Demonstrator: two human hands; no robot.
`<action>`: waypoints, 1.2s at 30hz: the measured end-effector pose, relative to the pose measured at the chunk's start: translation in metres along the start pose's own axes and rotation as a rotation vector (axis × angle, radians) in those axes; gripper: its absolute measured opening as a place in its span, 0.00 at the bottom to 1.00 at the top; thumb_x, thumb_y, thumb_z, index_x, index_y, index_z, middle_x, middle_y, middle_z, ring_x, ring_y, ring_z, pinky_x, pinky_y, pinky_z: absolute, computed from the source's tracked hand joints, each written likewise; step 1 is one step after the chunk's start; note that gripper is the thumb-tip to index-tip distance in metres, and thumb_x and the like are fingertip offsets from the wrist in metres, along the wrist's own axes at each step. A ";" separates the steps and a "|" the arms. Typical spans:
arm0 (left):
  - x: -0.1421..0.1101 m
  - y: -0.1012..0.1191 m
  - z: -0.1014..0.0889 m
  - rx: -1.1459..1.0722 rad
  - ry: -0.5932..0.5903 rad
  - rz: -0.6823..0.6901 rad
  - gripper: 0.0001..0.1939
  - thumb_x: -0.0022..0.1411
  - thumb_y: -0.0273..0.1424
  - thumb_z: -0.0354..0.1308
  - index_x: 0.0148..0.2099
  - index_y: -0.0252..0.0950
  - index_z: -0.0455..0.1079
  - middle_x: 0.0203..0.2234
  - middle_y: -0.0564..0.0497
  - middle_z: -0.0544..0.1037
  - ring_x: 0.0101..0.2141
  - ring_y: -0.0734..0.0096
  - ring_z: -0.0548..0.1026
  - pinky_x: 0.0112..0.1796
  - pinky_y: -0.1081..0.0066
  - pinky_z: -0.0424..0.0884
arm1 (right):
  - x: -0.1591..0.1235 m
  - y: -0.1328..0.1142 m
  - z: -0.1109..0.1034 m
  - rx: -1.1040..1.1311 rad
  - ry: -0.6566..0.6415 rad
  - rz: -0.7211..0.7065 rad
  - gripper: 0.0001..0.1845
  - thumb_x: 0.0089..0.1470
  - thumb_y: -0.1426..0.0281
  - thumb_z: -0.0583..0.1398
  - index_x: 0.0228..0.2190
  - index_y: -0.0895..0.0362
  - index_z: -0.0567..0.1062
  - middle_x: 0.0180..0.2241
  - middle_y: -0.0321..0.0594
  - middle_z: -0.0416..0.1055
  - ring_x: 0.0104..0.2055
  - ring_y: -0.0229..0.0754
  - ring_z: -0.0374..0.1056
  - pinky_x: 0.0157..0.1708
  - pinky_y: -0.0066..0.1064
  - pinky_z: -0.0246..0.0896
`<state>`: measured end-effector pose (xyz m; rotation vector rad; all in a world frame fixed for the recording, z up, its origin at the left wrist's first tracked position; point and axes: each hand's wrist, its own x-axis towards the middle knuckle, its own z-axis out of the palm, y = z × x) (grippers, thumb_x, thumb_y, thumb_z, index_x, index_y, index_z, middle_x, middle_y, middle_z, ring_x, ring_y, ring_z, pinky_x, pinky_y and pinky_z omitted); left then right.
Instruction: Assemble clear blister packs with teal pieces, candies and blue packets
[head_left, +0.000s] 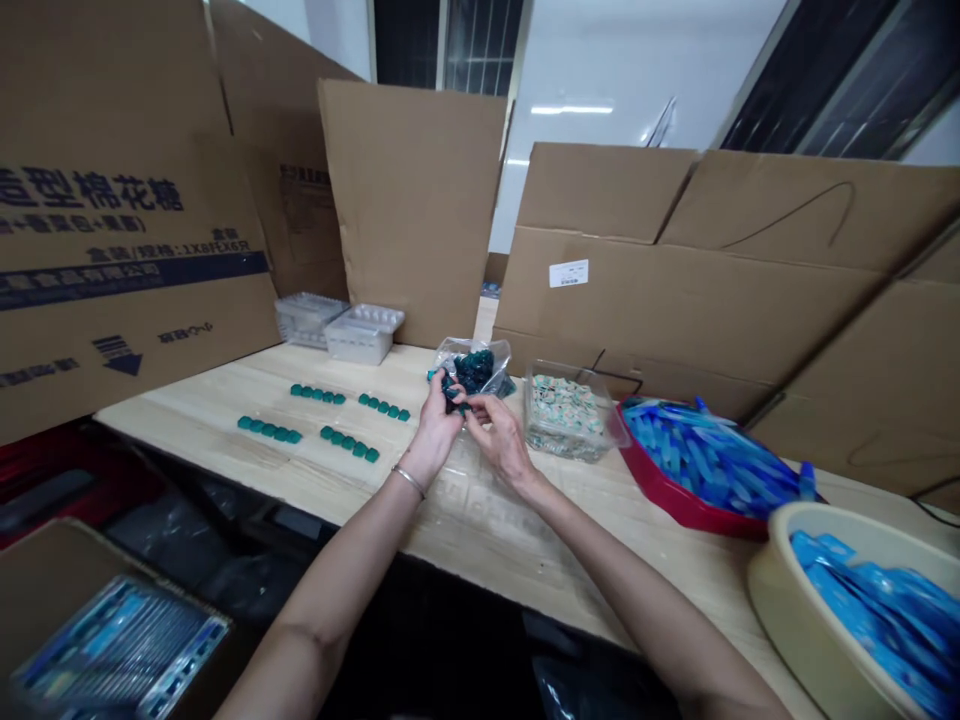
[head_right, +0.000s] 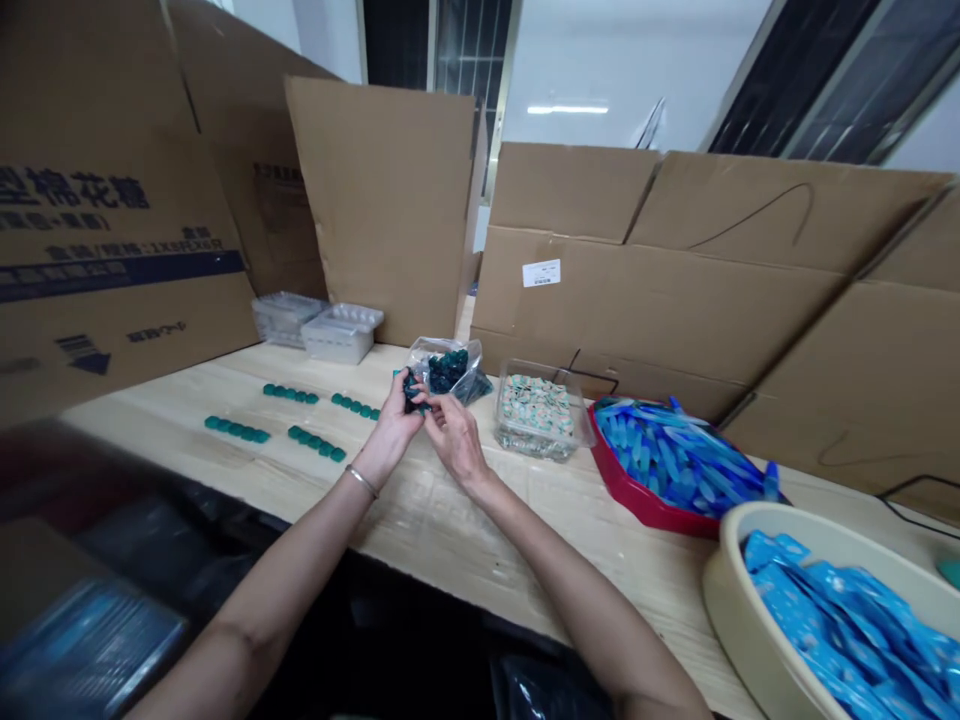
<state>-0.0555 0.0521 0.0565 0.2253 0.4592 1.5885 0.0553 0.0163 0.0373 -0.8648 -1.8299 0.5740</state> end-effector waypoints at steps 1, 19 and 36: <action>-0.004 0.002 -0.003 -0.016 0.008 0.003 0.11 0.60 0.32 0.53 0.27 0.36 0.57 0.16 0.61 0.58 0.13 0.87 0.55 0.15 0.83 0.53 | -0.002 -0.001 0.001 0.085 0.005 0.074 0.10 0.51 0.67 0.57 0.35 0.58 0.72 0.32 0.41 0.72 0.31 0.38 0.69 0.35 0.31 0.66; -0.101 0.019 -0.088 0.601 -0.179 -0.084 0.17 0.52 0.38 0.62 0.42 0.36 0.68 0.24 0.57 0.63 0.17 0.87 0.59 0.13 0.85 0.46 | -0.020 -0.024 0.021 0.574 -0.114 0.382 0.15 0.43 0.64 0.65 0.35 0.57 0.76 0.26 0.35 0.73 0.27 0.35 0.68 0.32 0.28 0.64; -0.100 0.025 -0.098 0.795 -0.005 0.149 0.21 0.47 0.45 0.63 0.37 0.34 0.69 0.20 0.58 0.64 0.17 0.84 0.60 0.15 0.81 0.50 | -0.022 -0.013 0.042 0.514 -0.159 0.437 0.14 0.40 0.67 0.64 0.33 0.59 0.76 0.24 0.36 0.74 0.25 0.36 0.69 0.32 0.30 0.66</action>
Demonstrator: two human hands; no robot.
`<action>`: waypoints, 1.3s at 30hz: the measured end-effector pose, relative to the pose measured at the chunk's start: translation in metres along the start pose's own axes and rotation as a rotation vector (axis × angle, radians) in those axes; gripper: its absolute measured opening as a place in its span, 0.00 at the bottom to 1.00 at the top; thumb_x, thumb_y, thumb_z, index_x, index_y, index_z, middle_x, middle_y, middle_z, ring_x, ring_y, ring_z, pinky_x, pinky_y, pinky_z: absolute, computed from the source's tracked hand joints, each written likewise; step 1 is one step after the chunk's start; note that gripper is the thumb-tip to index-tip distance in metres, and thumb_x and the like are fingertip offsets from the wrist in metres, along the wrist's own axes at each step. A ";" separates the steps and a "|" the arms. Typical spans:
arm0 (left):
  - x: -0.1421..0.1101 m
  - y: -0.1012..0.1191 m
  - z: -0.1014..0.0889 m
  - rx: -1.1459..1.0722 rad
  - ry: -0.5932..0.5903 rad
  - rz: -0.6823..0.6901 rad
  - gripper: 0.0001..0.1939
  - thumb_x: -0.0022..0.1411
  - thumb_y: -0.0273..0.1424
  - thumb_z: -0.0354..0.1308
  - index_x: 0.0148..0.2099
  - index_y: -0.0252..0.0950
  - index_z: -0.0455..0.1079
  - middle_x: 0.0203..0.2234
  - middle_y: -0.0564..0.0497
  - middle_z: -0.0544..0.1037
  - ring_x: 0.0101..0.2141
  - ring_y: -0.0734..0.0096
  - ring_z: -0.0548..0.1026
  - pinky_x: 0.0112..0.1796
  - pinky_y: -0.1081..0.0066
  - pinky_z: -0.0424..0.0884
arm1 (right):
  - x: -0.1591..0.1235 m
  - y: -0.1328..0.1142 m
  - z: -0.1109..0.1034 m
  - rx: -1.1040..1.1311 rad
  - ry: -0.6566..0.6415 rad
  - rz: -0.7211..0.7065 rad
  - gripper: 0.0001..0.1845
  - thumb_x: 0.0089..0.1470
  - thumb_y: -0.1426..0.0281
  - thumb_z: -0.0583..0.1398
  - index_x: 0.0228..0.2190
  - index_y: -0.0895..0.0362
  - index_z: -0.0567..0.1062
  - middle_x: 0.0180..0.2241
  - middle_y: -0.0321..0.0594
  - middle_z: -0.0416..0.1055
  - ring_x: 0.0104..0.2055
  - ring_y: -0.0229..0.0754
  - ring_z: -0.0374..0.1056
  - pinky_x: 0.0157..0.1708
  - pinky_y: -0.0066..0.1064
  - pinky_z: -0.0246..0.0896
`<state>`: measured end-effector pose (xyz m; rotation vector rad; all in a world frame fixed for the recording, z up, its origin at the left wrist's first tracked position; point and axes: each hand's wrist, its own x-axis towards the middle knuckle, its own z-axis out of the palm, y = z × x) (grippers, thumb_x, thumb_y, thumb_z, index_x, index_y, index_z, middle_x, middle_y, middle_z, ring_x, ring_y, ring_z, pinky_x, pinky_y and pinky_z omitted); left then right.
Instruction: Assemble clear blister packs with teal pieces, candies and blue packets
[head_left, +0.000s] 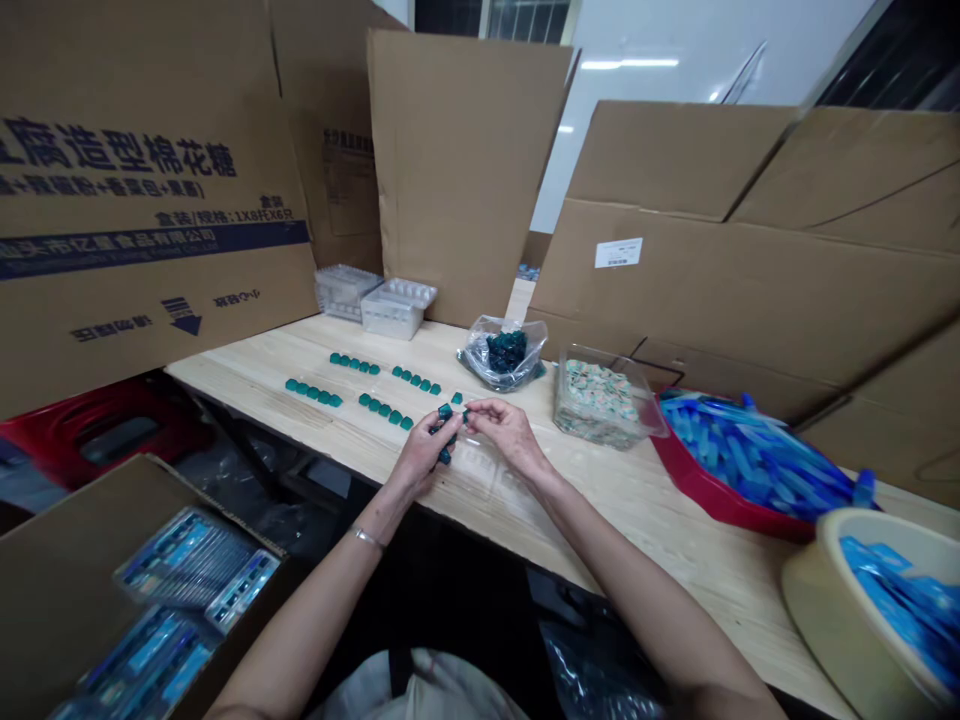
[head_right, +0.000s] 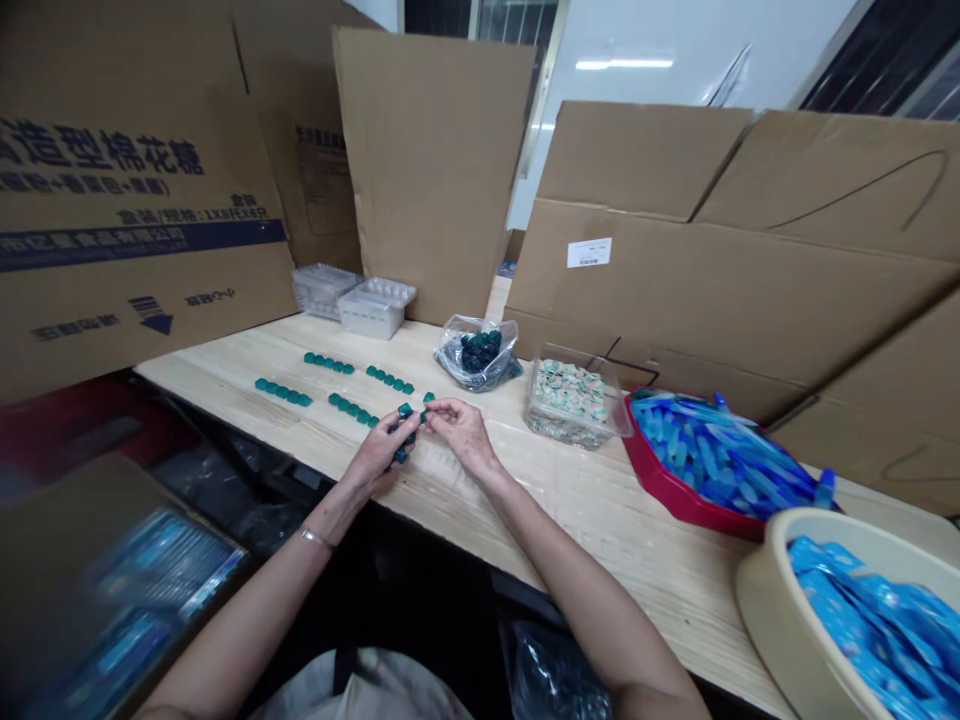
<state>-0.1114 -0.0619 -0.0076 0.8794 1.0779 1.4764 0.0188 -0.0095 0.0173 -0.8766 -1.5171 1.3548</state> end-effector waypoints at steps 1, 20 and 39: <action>0.001 -0.001 -0.001 0.043 0.019 0.042 0.20 0.47 0.44 0.64 0.37 0.34 0.70 0.20 0.57 0.65 0.18 0.84 0.61 0.16 0.81 0.53 | 0.000 0.001 0.000 -0.043 0.000 -0.007 0.13 0.40 0.68 0.64 0.32 0.59 0.77 0.24 0.36 0.74 0.26 0.36 0.69 0.32 0.30 0.66; 0.007 -0.007 -0.005 0.497 0.122 0.382 0.10 0.54 0.36 0.57 0.34 0.35 0.72 0.27 0.51 0.75 0.30 0.71 0.71 0.34 0.74 0.64 | -0.001 0.007 -0.001 -0.207 0.014 -0.017 0.13 0.37 0.73 0.60 0.30 0.58 0.76 0.24 0.33 0.71 0.26 0.34 0.65 0.27 0.25 0.60; 0.009 -0.007 -0.012 0.439 0.102 0.374 0.09 0.55 0.36 0.57 0.34 0.36 0.71 0.29 0.51 0.75 0.31 0.71 0.71 0.35 0.74 0.64 | -0.010 0.006 -0.006 0.244 -0.108 0.210 0.18 0.37 0.66 0.69 0.34 0.58 0.78 0.31 0.39 0.76 0.31 0.39 0.72 0.41 0.35 0.69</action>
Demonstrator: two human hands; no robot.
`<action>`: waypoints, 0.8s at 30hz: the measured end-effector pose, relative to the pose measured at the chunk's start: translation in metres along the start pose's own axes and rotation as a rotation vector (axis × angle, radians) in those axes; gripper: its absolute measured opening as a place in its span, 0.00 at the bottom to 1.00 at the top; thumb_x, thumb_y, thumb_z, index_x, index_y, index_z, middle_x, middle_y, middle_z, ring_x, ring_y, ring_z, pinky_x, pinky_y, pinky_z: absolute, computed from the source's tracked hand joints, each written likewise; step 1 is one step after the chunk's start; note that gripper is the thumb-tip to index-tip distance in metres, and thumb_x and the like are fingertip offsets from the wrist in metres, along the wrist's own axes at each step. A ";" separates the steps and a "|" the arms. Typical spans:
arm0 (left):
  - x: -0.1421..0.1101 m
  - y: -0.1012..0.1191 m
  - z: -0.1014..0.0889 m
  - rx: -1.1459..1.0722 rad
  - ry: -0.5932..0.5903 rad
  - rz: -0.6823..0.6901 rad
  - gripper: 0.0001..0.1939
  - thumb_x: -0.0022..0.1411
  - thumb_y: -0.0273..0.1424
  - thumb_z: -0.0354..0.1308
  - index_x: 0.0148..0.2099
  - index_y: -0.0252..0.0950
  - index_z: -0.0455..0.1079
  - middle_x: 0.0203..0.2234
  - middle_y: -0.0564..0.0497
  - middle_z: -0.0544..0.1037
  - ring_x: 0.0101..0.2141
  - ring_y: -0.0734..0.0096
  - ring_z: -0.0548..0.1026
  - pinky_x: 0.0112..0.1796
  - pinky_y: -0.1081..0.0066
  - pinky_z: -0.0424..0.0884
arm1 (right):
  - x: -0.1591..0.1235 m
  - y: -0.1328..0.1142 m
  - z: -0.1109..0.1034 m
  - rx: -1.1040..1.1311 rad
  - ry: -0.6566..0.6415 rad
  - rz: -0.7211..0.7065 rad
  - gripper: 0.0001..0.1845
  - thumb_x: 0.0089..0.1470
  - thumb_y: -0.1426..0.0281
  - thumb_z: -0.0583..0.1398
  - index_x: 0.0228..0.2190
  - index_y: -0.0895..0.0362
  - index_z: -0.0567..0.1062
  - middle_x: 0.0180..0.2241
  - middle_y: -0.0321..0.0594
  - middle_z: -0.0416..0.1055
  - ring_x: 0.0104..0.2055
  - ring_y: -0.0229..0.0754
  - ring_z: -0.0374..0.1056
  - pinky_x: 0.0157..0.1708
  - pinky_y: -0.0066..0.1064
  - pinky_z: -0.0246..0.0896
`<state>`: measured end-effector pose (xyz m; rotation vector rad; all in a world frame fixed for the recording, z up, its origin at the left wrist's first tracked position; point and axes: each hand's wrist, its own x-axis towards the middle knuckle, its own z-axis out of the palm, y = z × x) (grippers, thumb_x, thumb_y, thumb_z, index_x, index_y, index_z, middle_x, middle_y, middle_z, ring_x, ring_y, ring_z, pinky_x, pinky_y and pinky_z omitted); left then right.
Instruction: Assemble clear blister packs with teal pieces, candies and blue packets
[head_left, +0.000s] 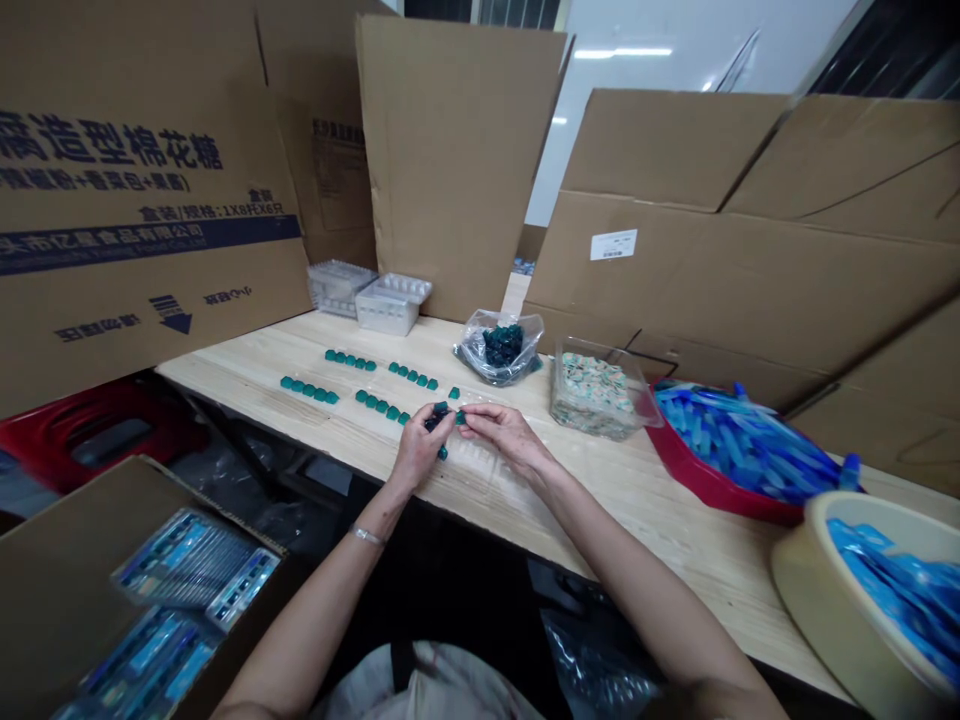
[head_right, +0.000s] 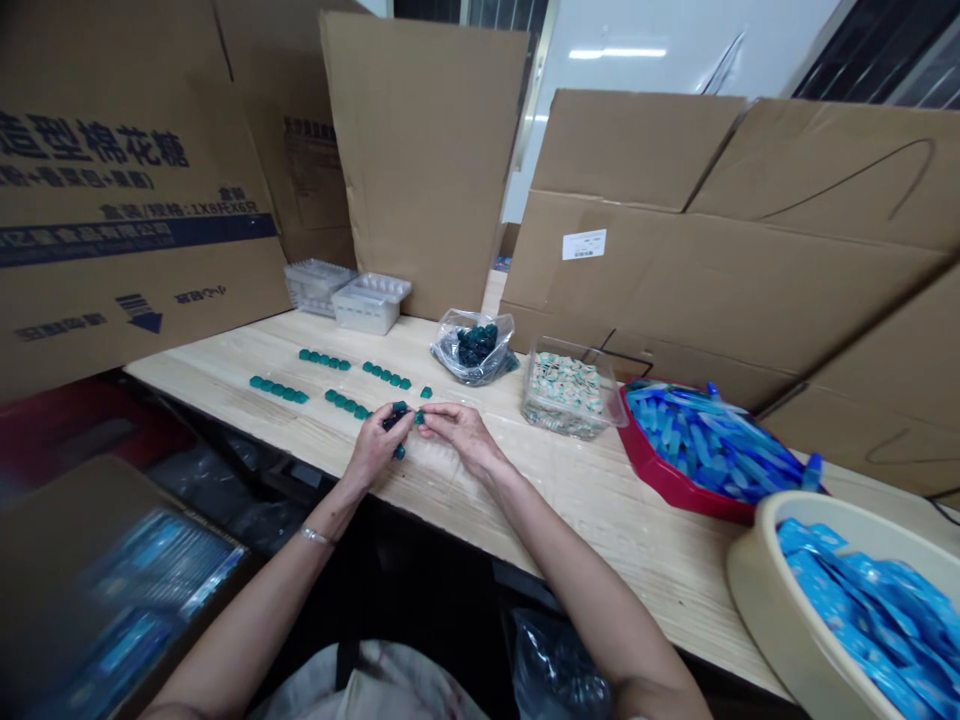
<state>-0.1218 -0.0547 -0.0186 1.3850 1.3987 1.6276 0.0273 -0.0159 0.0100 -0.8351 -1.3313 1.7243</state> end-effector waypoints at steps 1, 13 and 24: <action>0.000 0.000 0.000 -0.014 0.001 -0.006 0.10 0.54 0.36 0.57 0.35 0.36 0.71 0.29 0.51 0.75 0.32 0.71 0.71 0.36 0.74 0.65 | 0.001 0.001 0.000 0.008 0.007 -0.003 0.19 0.35 0.66 0.70 0.33 0.58 0.78 0.30 0.39 0.76 0.31 0.39 0.72 0.41 0.35 0.69; -0.001 0.010 -0.011 -0.008 -0.041 0.038 0.07 0.49 0.33 0.63 0.32 0.38 0.72 0.29 0.51 0.75 0.33 0.69 0.71 0.39 0.73 0.64 | 0.000 0.001 0.004 0.051 0.025 -0.005 0.17 0.32 0.64 0.71 0.28 0.58 0.79 0.28 0.37 0.76 0.27 0.35 0.70 0.39 0.32 0.67; -0.002 0.009 -0.010 -0.071 -0.102 -0.091 0.11 0.49 0.38 0.61 0.32 0.36 0.72 0.26 0.52 0.73 0.29 0.69 0.69 0.32 0.74 0.64 | -0.008 0.003 0.003 -0.262 -0.003 -0.174 0.17 0.39 0.63 0.68 0.34 0.54 0.78 0.24 0.35 0.74 0.28 0.39 0.70 0.34 0.32 0.66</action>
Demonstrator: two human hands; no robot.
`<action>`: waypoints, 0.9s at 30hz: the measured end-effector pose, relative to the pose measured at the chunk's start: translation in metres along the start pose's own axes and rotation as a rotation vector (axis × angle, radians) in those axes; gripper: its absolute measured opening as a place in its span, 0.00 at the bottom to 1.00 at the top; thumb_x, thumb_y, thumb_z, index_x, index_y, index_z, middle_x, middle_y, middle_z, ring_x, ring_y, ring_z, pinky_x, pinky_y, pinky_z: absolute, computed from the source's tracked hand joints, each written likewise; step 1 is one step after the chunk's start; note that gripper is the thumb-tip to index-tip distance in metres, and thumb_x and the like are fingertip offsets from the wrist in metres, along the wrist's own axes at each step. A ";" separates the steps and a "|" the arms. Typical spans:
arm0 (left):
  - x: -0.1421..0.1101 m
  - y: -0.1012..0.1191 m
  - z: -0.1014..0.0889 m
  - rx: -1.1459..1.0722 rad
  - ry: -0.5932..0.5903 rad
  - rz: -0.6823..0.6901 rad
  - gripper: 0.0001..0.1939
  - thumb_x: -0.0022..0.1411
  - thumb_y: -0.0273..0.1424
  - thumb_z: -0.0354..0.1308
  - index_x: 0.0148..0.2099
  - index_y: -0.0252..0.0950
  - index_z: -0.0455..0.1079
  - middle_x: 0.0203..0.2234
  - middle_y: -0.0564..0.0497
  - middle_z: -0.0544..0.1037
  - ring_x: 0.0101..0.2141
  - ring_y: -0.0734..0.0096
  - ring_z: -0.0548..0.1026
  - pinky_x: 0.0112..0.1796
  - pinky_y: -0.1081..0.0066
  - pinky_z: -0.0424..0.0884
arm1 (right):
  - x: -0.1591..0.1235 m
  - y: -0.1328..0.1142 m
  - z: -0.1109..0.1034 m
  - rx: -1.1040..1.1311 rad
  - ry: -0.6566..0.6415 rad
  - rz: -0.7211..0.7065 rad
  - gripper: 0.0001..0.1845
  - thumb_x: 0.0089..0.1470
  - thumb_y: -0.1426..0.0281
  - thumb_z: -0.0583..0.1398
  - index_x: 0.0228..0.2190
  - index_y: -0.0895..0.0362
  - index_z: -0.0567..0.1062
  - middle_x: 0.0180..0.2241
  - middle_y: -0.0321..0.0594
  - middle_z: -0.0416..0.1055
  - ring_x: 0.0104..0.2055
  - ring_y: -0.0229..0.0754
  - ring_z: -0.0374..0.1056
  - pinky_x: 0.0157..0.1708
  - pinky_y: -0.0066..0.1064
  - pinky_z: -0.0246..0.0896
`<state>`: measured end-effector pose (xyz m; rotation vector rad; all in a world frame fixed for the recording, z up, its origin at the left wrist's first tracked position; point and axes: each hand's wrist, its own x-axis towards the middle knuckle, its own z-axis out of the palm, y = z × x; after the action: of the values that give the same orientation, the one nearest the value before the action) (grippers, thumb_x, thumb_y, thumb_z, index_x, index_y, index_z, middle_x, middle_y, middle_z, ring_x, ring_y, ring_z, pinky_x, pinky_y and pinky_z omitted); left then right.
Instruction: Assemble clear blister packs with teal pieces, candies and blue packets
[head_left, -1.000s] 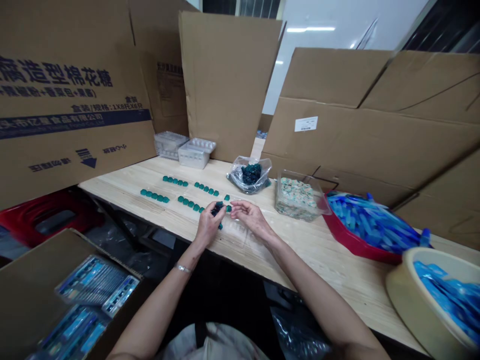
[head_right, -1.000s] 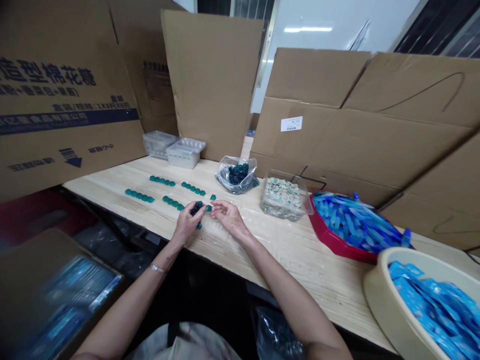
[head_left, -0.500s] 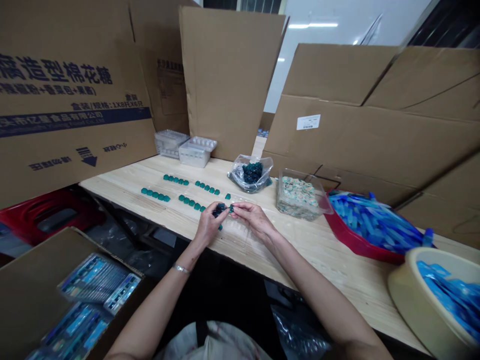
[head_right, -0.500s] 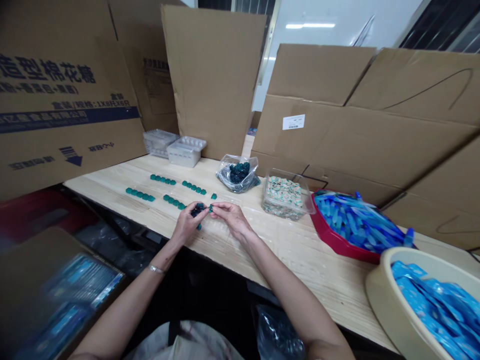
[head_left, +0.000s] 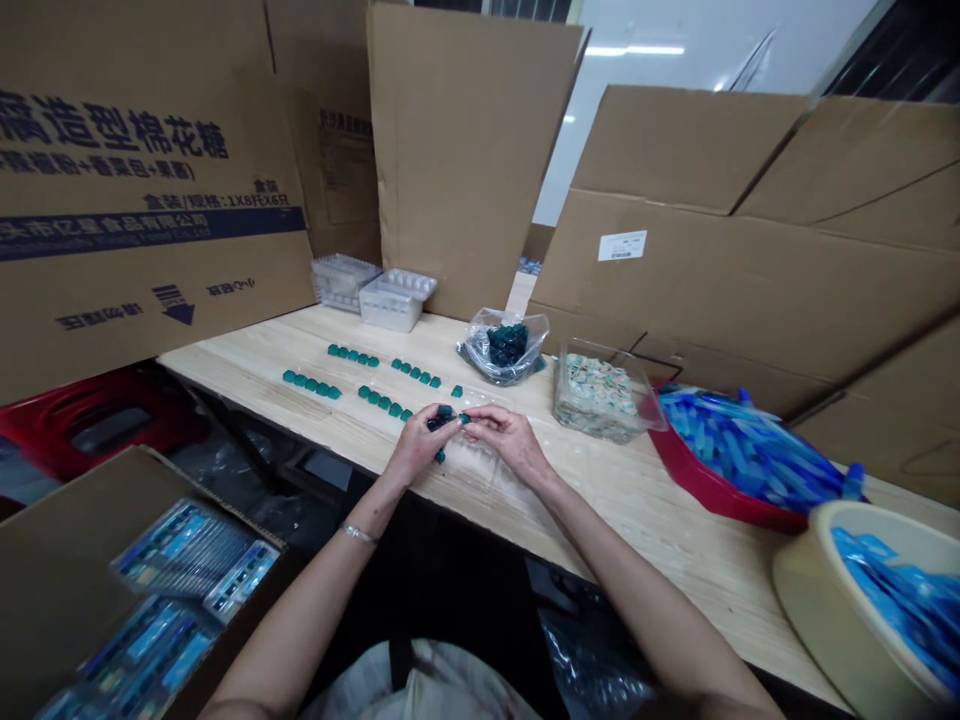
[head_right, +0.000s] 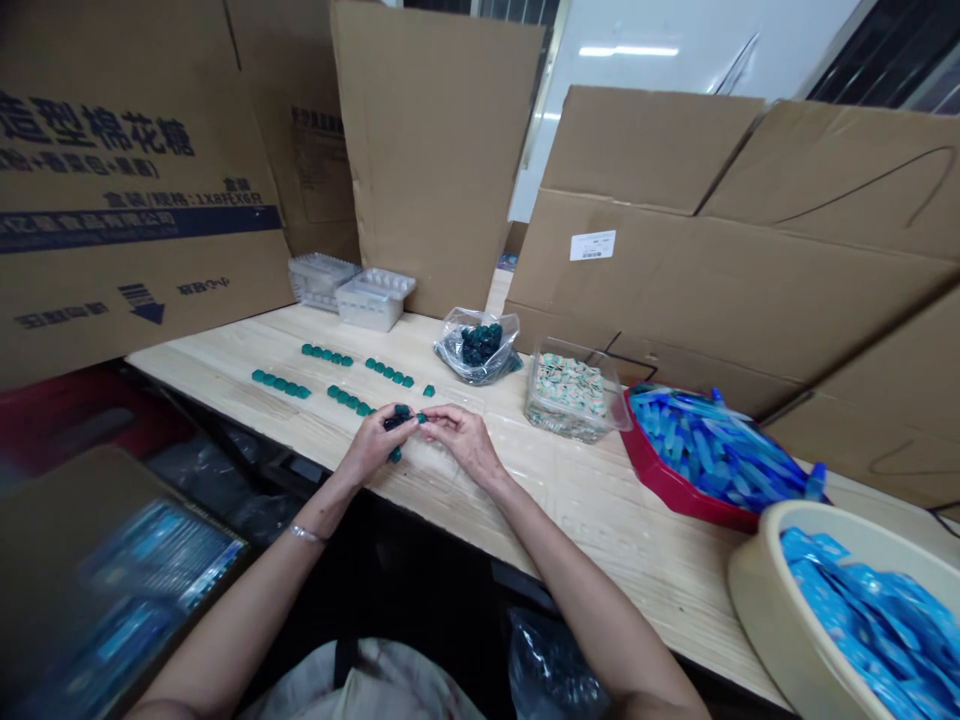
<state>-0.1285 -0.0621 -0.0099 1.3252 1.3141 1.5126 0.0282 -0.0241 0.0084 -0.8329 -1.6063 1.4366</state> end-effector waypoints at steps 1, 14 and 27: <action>0.000 0.000 0.000 -0.002 -0.014 -0.005 0.11 0.49 0.38 0.62 0.32 0.36 0.73 0.26 0.52 0.73 0.29 0.70 0.69 0.31 0.74 0.64 | 0.000 0.001 -0.001 -0.038 -0.004 -0.007 0.15 0.40 0.63 0.67 0.33 0.54 0.78 0.24 0.35 0.74 0.27 0.39 0.70 0.34 0.32 0.66; -0.018 -0.008 -0.021 -0.322 0.046 -0.321 0.16 0.49 0.41 0.63 0.37 0.37 0.71 0.24 0.56 0.66 0.22 0.82 0.63 0.20 0.82 0.57 | 0.067 0.019 -0.054 -0.490 0.118 -0.197 0.08 0.38 0.68 0.66 0.26 0.57 0.79 0.22 0.36 0.71 0.24 0.38 0.64 0.29 0.31 0.58; -0.009 -0.009 -0.026 -0.477 0.014 -0.372 0.15 0.49 0.38 0.65 0.37 0.35 0.72 0.26 0.55 0.68 0.26 0.82 0.66 0.27 0.82 0.63 | 0.115 0.040 -0.047 -1.070 -0.178 -0.365 0.07 0.49 0.72 0.62 0.31 0.60 0.80 0.31 0.45 0.74 0.34 0.42 0.68 0.34 0.29 0.57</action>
<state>-0.1531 -0.0746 -0.0193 0.7251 1.0462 1.4500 0.0159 0.1042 -0.0141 -0.8969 -2.5311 0.3168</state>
